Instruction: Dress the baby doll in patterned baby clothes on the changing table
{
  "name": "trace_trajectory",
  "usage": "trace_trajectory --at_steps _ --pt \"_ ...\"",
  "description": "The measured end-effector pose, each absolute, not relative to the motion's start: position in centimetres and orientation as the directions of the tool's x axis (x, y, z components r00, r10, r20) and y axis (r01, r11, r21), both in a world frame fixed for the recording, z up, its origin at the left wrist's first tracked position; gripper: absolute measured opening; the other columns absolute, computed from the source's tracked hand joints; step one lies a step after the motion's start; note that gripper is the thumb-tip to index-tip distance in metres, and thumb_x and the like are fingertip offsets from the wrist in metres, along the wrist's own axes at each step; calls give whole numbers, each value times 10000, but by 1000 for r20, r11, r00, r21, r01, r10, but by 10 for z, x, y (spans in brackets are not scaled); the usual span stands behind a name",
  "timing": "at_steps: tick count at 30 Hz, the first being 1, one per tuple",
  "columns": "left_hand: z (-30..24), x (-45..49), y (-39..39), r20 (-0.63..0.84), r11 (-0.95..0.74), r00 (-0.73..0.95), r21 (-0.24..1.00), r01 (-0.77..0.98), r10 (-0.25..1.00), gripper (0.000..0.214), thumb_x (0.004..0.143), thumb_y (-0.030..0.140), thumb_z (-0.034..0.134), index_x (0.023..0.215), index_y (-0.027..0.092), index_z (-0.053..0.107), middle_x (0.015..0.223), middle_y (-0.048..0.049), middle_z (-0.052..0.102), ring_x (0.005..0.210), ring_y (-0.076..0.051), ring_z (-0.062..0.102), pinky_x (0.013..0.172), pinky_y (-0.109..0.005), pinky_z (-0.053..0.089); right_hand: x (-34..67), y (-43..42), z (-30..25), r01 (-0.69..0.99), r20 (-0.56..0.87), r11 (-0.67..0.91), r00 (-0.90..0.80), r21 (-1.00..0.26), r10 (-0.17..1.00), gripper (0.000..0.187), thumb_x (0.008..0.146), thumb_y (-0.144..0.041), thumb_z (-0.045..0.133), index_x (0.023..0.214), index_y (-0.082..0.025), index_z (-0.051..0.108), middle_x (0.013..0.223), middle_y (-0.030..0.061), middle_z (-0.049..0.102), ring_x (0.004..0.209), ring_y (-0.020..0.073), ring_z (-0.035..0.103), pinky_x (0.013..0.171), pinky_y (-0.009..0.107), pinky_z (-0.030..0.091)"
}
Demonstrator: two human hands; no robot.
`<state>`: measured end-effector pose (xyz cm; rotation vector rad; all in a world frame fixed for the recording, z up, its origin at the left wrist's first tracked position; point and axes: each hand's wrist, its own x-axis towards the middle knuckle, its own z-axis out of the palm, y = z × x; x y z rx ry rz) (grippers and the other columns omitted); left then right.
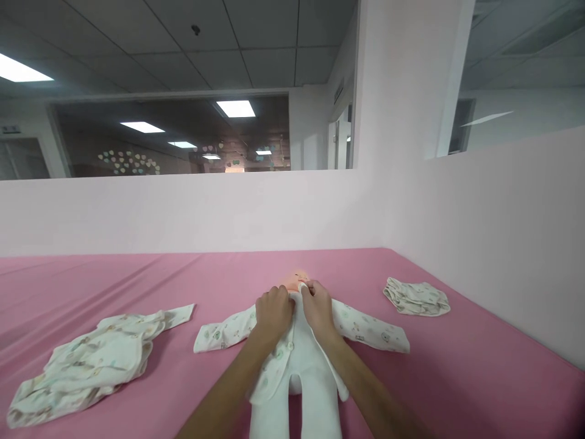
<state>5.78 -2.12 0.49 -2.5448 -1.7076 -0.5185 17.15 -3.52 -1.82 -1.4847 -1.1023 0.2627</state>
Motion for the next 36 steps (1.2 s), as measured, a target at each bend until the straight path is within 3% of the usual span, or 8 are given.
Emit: trace_trajectory --at_steps 3,8,12,15,19,24,31,36 --pt "1 51 -19 294 -418 349 218 882 890 215 874 193 394 998 153 564 999 -133 657 925 -269 627 739 -331 397 173 -39 -27 481 435 193 464 -855 772 205 792 -340 442 740 -204 585 745 13 636 721 184 558 661 274 398" --pt "-5 43 -12 275 -490 415 325 809 867 231 830 141 422 1016 187 551 1032 -96 658 991 -239 604 798 -309 385 177 -45 -32 553 412 120 442 -825 797 176 733 -234 456 783 -201 621 836 27 676 814 202 589 715 286 398" --pt "-14 45 -6 358 -537 415 385 751 836 236 883 134 371 1015 176 563 1025 -99 652 992 -223 601 812 -297 385 170 -55 -27 608 475 146 425 -780 770 195 799 -233 412 866 -203 593 956 49 674 918 212 585 779 305 388" --pt "-18 48 -8 422 -541 370 425 726 828 233 921 174 349 940 177 582 956 -88 660 920 -217 612 779 -296 388 167 -62 -24 589 488 174 431 -790 759 196 849 -282 400 919 -213 569 954 43 670 878 210 584 750 306 391" --pt "-18 49 -12 468 -577 383 401 711 797 277 952 246 344 861 190 600 911 -71 672 872 -215 617 766 -301 383 167 -64 -25 596 491 160 447 -787 748 206 866 -339 412 913 -219 574 846 32 665 778 216 576 699 308 381" --pt "-20 49 -10 481 -621 434 350 701 762 290 961 229 324 934 186 609 950 -78 675 916 -224 613 785 -309 384 169 -61 -30 530 493 220 454 -819 743 237 863 -348 421 955 -213 593 916 46 679 813 210 583 716 294 395" --pt "-22 50 -4 452 -605 435 355 713 779 240 926 213 369 904 173 605 933 -79 677 898 -228 614 763 -309 388 169 -61 -30 504 488 234 459 -831 742 236 856 -337 430 939 -208 609 937 37 682 824 191 583 727 282 398" --pt "-21 49 -5 444 -601 435 365 711 784 233 928 217 378 993 169 597 946 -79 680 908 -234 620 777 -312 391 169 -61 -31 499 481 239 440 -833 758 268 860 -332 427 991 -212 627 942 34 688 836 193 589 731 283 404"
